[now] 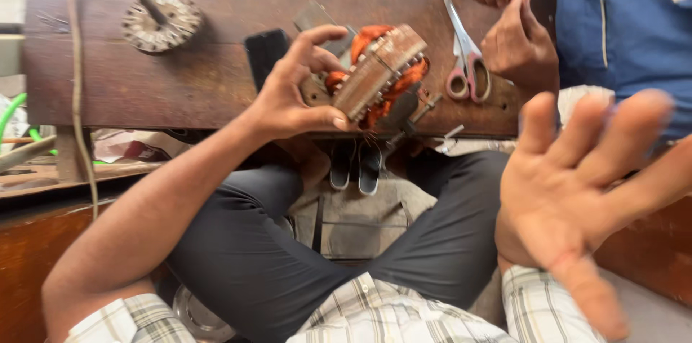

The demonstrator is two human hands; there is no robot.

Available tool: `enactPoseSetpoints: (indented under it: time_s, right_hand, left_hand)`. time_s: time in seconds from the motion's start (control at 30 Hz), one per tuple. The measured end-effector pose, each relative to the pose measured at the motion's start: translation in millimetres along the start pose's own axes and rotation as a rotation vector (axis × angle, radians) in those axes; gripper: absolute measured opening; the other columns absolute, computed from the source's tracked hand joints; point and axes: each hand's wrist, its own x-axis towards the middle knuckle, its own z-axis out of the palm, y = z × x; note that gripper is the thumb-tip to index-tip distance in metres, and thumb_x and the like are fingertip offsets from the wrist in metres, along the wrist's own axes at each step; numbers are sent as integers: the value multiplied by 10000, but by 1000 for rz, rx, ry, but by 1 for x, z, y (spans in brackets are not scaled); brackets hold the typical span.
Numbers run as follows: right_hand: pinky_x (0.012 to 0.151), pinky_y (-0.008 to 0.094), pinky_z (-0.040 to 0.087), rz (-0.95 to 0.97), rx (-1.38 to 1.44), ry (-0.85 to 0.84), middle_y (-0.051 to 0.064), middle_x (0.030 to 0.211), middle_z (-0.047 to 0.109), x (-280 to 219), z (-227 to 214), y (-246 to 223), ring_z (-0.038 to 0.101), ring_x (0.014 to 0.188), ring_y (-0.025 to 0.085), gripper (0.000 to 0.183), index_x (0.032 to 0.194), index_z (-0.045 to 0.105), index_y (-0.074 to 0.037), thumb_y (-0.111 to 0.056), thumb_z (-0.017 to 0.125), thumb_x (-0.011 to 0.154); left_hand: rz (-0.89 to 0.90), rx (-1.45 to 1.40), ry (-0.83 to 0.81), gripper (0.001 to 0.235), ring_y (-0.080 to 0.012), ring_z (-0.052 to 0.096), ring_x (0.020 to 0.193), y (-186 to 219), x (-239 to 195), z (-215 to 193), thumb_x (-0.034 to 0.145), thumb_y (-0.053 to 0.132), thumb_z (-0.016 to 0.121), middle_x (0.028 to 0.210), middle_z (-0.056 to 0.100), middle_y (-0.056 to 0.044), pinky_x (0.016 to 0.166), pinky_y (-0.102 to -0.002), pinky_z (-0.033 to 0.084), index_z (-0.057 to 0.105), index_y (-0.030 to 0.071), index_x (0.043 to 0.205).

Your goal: The person works on a motor armature, using a small metal tool to adjust or secure copper windings. They also use scissors to cut small pieces of white tape and apply them to the windings. Another person is present at the table, also working on a similar component.

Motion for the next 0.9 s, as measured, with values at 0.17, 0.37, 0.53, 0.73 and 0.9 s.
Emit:
enactPoseSetpoints:
  time_s: [0.17, 0.37, 0.53, 0.73, 0.9]
  right_hand:
    - [821, 486, 649, -184, -119, -652, 170, 983, 794, 64, 1, -6, 828, 854, 267, 567, 1210, 723, -5, -512, 627, 974]
    - [559, 431, 518, 124, -1071, -778, 104, 654, 673, 34, 6, 33, 658, 582, 281, 141, 836, 710, -88, -192, 806, 831]
    - [588, 349, 524, 405, -1107, -705, 68, 775, 739, -14, -16, 59, 682, 624, 196, 417, 1210, 725, -13, -245, 852, 887]
    - [670, 323, 572, 550, -947, -619, 97, 868, 753, -5, 6, 56, 723, 722, 188, 503, 1302, 691, -12, -218, 841, 870]
    - [682, 333, 584, 675, -960, -643, 125, 858, 752, -10, 7, 58, 734, 736, 213, 559, 1282, 682, 20, -228, 862, 815]
  left_hand:
    - [90, 109, -5, 1230, -198, 639, 1252, -1, -3, -2, 753, 544, 912, 1130, 744, -70, 1223, -405, 416, 223, 1, 1616]
    - [80, 93, -10, 1283, -217, 604, 1274, 3, 1, -2, 773, 558, 935, 1224, 679, -114, 1222, -420, 431, 168, 6, 1641]
    - [86, 135, -28, 1255, -194, 643, 1278, 2, 2, -8, 812, 601, 918, 1198, 702, -99, 1203, -412, 493, 167, 13, 1628]
    - [46, 77, -13, 1294, -197, 707, 1212, 0, -1, -6, 780, 634, 928, 1046, 766, -82, 1154, -392, 535, 188, -3, 1629]
    - [41, 85, 12, 1307, -199, 741, 1163, -1, -1, -4, 770, 643, 934, 1044, 767, -85, 1137, -389, 565, 211, 8, 1655]
